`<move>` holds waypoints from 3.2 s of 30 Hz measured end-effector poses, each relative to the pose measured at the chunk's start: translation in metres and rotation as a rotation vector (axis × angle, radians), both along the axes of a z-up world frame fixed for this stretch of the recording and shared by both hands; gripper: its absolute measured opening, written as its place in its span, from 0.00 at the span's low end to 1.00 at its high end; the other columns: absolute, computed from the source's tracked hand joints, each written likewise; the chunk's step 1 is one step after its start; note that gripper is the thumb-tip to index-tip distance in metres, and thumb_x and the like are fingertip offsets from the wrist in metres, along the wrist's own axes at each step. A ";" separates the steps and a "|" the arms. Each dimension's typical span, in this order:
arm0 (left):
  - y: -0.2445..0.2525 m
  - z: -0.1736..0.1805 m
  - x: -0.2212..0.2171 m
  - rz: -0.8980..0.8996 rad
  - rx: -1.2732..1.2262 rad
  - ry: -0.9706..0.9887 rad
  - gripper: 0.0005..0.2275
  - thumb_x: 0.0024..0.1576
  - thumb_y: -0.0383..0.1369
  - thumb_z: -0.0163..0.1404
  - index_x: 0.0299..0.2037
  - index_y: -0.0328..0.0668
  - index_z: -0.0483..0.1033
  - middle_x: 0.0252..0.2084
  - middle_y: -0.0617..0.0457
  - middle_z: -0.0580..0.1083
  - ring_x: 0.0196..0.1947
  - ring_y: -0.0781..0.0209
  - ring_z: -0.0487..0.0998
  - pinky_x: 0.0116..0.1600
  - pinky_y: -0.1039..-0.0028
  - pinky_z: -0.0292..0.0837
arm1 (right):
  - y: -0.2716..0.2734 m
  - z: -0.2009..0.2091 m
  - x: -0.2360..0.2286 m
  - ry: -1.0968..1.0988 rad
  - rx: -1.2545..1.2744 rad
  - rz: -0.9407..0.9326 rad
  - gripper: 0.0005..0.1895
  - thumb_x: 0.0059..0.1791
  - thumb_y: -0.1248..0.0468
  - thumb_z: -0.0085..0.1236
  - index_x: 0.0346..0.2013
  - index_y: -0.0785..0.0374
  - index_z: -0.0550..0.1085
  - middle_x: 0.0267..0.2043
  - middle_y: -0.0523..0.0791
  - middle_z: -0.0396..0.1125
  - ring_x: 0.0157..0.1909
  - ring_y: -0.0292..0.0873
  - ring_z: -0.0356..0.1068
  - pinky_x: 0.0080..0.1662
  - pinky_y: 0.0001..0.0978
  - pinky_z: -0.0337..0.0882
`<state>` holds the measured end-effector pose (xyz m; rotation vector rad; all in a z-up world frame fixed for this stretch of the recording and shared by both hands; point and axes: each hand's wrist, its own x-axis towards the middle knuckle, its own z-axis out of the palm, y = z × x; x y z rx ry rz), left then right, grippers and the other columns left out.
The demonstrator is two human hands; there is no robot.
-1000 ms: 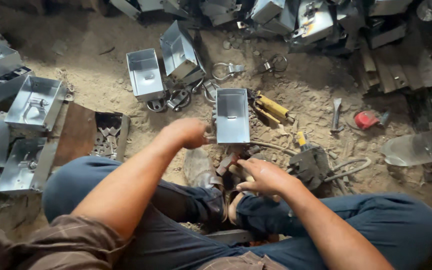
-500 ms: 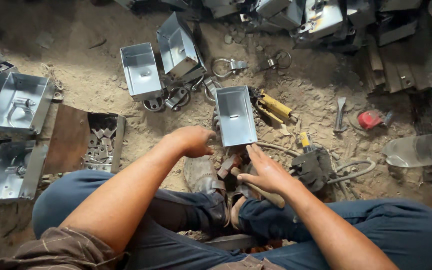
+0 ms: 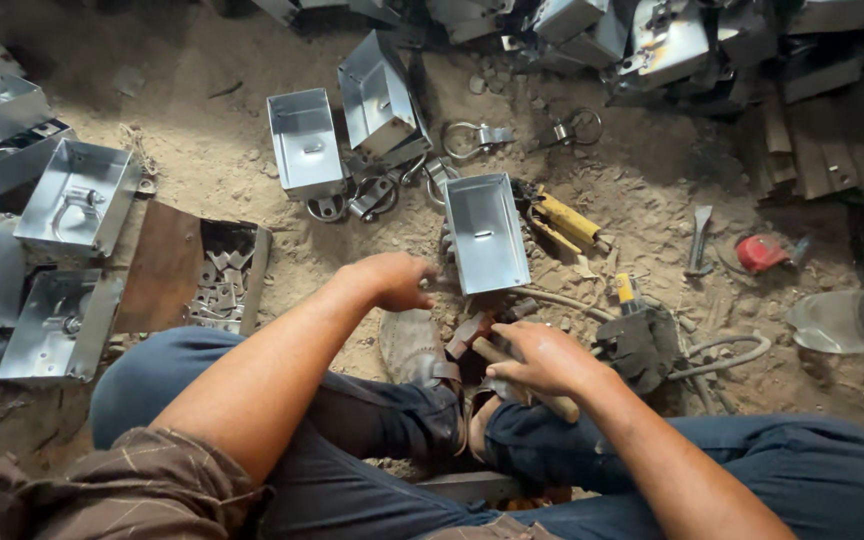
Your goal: The person sits on the ground and uses a welding torch to attach metal brackets to small rectangular metal boxes. They weld multiple points on each box, then use a hammer to tap the brackets into place before moving to the next unit.
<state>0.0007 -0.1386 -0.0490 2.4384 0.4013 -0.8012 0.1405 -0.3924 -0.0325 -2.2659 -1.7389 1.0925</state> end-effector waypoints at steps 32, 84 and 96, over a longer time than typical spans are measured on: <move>0.122 -0.201 0.024 0.427 0.702 -0.169 0.12 0.61 0.30 0.44 0.52 0.39 0.76 0.52 0.44 0.76 0.40 0.48 0.84 0.39 0.56 0.79 | 0.012 0.033 -0.003 0.119 0.008 0.019 0.35 0.43 0.50 0.65 0.63 0.54 0.67 0.56 0.50 0.69 0.55 0.57 0.69 0.54 0.46 0.70; -0.036 0.120 -0.005 0.356 -0.730 -0.681 0.13 0.64 0.36 0.46 0.55 0.40 0.70 0.40 0.53 0.77 0.40 0.69 0.76 0.46 0.73 0.75 | -0.003 0.096 -0.018 0.789 0.545 -0.474 0.18 0.54 0.67 0.54 0.58 0.71 0.74 0.44 0.47 0.76 0.41 0.37 0.78 0.46 0.29 0.77; -0.043 0.104 0.011 0.520 -0.895 -0.521 0.41 0.49 0.37 0.61 0.74 0.45 0.53 0.53 0.47 0.72 0.46 0.61 0.73 0.43 0.71 0.74 | 0.015 0.082 -0.013 1.101 0.522 -0.696 0.20 0.53 0.68 0.51 0.59 0.72 0.69 0.45 0.48 0.74 0.41 0.41 0.77 0.47 0.35 0.79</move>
